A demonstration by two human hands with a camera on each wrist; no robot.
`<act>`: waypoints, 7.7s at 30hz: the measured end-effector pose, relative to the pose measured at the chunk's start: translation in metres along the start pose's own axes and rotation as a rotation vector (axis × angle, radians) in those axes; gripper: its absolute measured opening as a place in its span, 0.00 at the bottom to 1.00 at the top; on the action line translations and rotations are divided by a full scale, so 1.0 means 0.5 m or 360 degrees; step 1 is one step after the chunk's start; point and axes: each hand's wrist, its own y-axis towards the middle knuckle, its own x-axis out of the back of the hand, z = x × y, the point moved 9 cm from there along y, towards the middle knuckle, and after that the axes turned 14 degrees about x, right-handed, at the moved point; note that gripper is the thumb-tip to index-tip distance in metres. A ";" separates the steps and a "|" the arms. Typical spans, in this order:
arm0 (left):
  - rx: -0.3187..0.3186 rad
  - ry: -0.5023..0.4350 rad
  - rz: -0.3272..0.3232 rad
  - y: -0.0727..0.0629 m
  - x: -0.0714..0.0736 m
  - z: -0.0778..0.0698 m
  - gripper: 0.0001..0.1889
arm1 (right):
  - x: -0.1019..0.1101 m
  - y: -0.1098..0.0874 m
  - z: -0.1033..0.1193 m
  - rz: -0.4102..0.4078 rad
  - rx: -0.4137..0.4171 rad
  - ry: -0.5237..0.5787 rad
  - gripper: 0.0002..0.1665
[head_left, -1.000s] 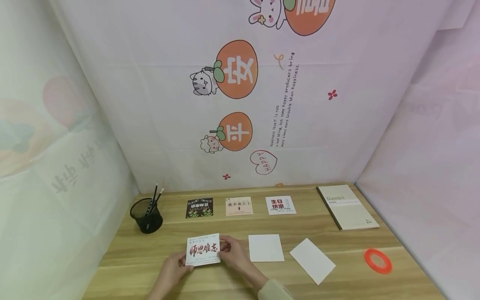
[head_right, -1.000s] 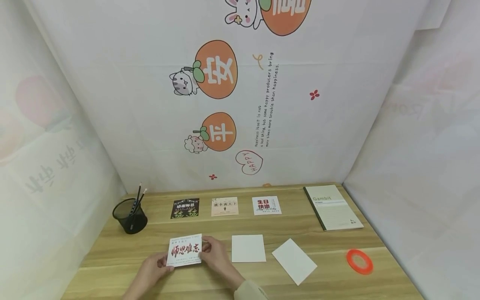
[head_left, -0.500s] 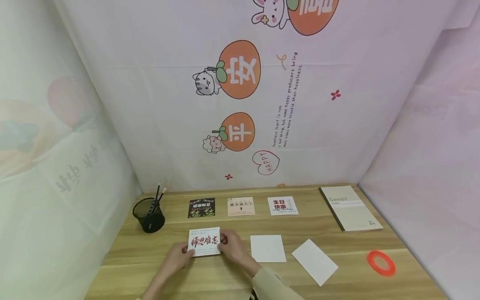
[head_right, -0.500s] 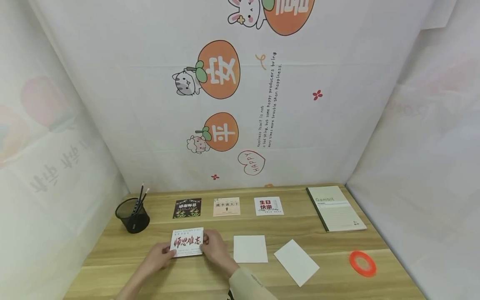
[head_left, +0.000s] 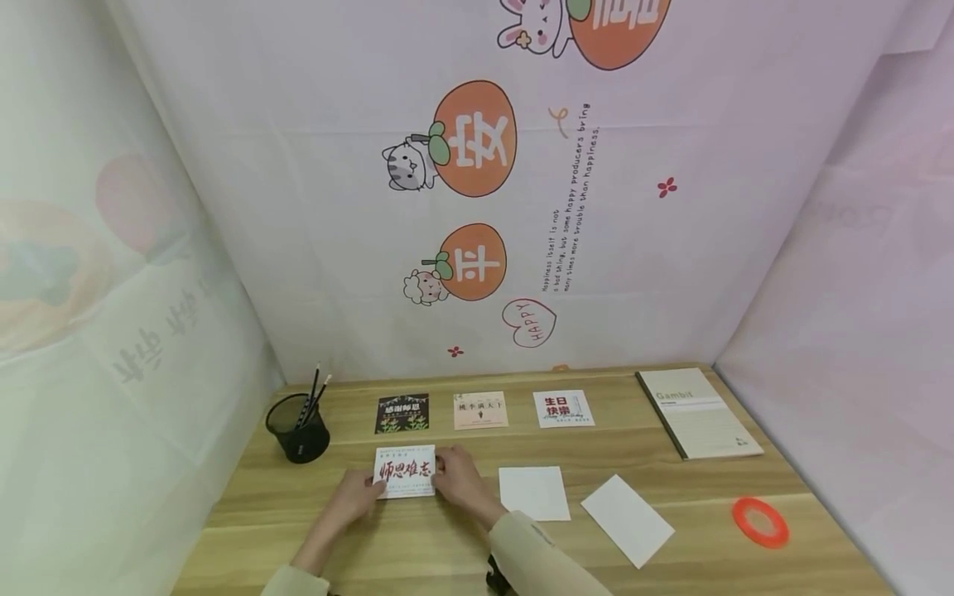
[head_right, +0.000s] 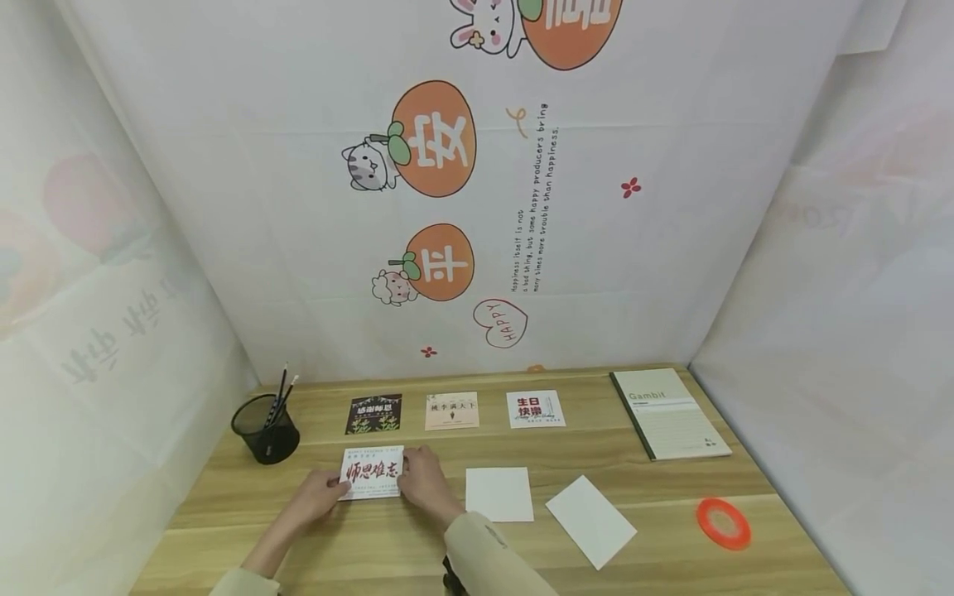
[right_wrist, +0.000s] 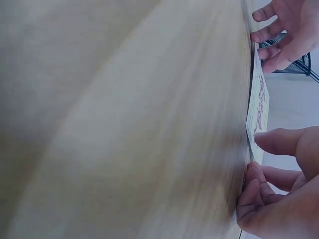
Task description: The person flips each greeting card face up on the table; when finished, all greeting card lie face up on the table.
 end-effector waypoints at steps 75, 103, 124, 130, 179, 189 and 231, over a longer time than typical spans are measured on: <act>-0.0786 0.0621 -0.0056 -0.084 -0.313 -0.212 0.41 | 0.269 -0.213 -0.076 -0.0369 -0.0368 -0.0952 0.23; -0.0816 0.0740 -0.0063 -0.087 -0.323 -0.222 0.33 | 0.269 -0.248 -0.133 -0.0533 -0.0484 -0.0533 0.20; -0.0795 0.0759 -0.0083 -0.086 -0.315 -0.222 0.32 | 0.293 -0.267 -0.167 -0.0740 -0.0529 -0.0084 0.18; -0.0799 0.0721 -0.0064 -0.087 -0.313 -0.220 0.33 | 0.296 -0.270 -0.174 -0.0766 -0.0544 -0.0046 0.16; -0.0740 0.0182 0.0113 -0.110 -0.264 -0.216 0.19 | 0.337 -0.265 -0.104 -0.0863 0.0172 -0.0368 0.14; -0.0620 -0.0255 0.0200 -0.105 -0.242 -0.217 0.17 | 0.346 -0.266 -0.075 -0.0891 0.0254 -0.0665 0.11; -0.0521 -0.0630 0.0198 -0.107 -0.215 -0.219 0.29 | 0.309 -0.235 -0.106 -0.0881 -0.0059 -0.0416 0.10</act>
